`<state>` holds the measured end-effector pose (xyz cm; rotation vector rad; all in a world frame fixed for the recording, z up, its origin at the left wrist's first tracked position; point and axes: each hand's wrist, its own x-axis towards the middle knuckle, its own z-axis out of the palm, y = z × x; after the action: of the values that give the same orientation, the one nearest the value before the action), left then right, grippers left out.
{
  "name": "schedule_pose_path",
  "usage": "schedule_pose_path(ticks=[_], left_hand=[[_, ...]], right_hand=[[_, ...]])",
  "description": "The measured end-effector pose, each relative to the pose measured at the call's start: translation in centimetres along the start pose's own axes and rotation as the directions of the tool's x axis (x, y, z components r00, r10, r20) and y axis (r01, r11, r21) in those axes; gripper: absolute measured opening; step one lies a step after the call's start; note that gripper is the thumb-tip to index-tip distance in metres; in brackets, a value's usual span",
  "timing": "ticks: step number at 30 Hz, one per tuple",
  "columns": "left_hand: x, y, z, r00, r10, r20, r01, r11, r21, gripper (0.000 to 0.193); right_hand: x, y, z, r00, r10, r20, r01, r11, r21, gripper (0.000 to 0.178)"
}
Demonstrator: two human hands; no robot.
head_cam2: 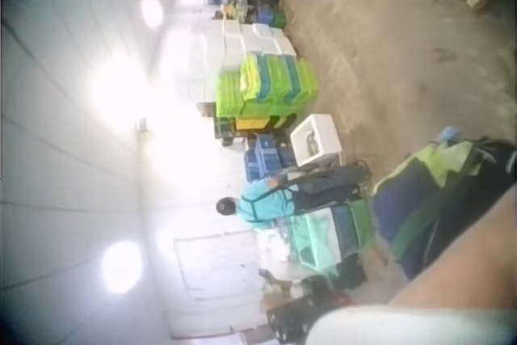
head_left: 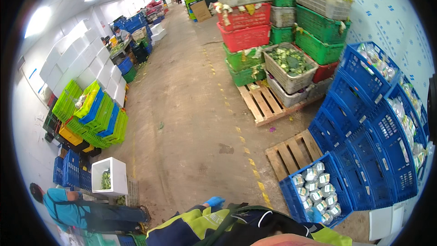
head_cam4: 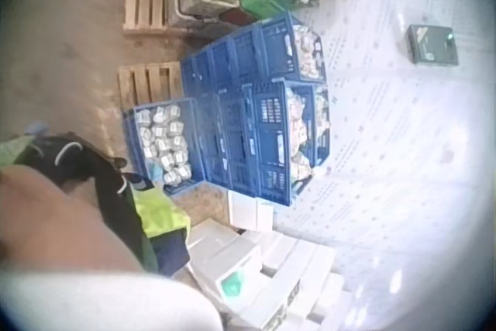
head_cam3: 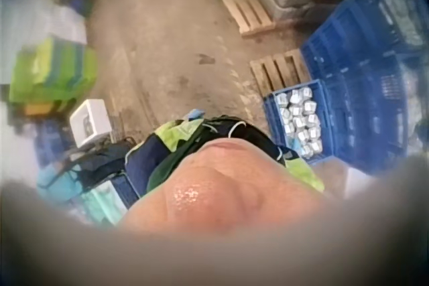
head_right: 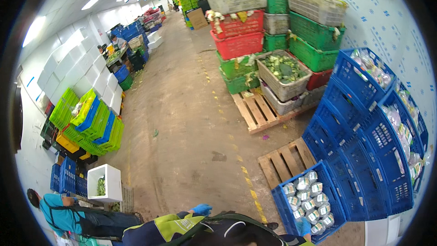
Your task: The person places broccoli heads into white mesh nets, weighs some of them on a scale, and wraps the netted broccoli in plastic film using a heat-sealing machine before placing the finished items into a blue crate.
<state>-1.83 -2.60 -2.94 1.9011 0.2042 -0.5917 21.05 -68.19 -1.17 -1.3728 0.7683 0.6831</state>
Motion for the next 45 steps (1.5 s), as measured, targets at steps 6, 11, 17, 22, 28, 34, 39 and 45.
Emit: schedule_pose_path(ticks=[6,11,17,22,28,34,39,45], left_hand=[[-8.0,5.8,-24.0,0.876,-0.215,-0.432,-0.048,0.852,-0.522,0.029],[-17.7,23.0,-41.4,0.716,0.055,-0.696,-0.308,0.920,-0.244,0.022],[-32.8,37.8,-56.1,0.120,0.817,-0.563,-0.493,0.542,0.680,0.022],[-38.6,39.9,-65.7,-0.164,0.935,-0.314,-0.248,0.269,0.931,0.032],[-40.7,36.2,-80.3,-0.168,0.943,-0.287,-0.102,0.273,0.956,0.030],[-47.3,27.8,-92.5,-0.171,0.953,-0.249,0.041,0.259,0.965,0.028],[-53.8,19.6,-101.7,-0.123,0.945,-0.303,0.113,0.317,0.942,0.027],[-66.1,7.4,-112.6,-0.208,0.909,-0.361,0.146,0.394,0.908,0.026]], right_hand=[[-0.2,2.7,25.8,0.950,0.190,0.246,-0.063,0.893,-0.445,0.027],[0.2,3.1,43.8,0.917,0.224,0.331,-0.021,0.854,-0.520,0.025],[5.5,1.2,58.5,0.892,0.283,0.351,-0.025,0.808,-0.589,0.024],[14.4,-4.1,73.6,0.843,0.366,0.393,-0.049,0.782,-0.622,0.023],[13.9,-8.9,104.0,0.849,0.332,0.412,0.158,0.584,-0.796,0.022],[9.6,-9.5,132.2,0.764,0.265,0.588,0.512,0.304,-0.803,0.034],[2.2,-2.8,150.5,0.643,0.459,0.613,0.575,0.239,-0.783,0.039],[4.5,0.0,157.0,0.670,0.443,0.596,0.593,0.164,-0.789,0.034]])
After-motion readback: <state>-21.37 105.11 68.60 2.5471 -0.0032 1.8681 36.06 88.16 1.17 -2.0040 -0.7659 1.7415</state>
